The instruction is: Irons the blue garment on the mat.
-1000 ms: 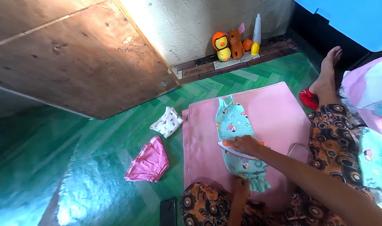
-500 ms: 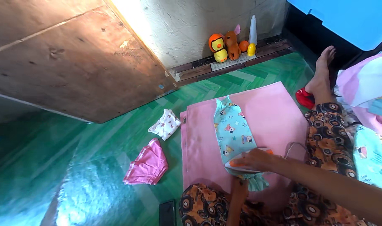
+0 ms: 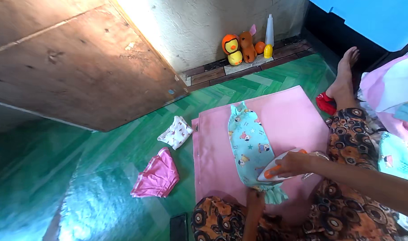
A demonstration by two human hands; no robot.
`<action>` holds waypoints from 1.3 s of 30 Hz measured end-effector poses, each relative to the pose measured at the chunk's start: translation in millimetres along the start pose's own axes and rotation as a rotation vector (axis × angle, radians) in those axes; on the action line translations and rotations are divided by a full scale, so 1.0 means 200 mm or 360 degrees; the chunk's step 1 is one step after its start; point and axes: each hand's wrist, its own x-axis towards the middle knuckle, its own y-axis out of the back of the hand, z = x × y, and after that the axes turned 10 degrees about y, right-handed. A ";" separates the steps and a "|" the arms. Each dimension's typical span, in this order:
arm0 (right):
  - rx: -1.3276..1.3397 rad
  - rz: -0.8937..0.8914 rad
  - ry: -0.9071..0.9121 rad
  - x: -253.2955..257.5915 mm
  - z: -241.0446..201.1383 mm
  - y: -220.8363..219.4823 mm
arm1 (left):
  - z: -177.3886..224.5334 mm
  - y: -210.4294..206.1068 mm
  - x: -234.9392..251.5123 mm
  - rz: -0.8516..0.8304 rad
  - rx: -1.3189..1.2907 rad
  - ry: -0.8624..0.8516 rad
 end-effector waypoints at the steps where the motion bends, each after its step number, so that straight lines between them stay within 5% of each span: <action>1: -0.0001 -0.0011 0.0003 0.00 0.00 0.00 | 0.00 0.00 0.00 0.0006 0.0006 0.0004; 21: 0.0036 0.0134 -0.0026 0.30 -0.15 0.01 | 0.01 -0.01 -0.01 -0.0020 -0.0069 0.0015; 39: 0.0152 0.0177 -0.0390 0.53 -0.20 0.15 | -0.01 -0.01 0.01 -0.0016 -0.0104 -0.0025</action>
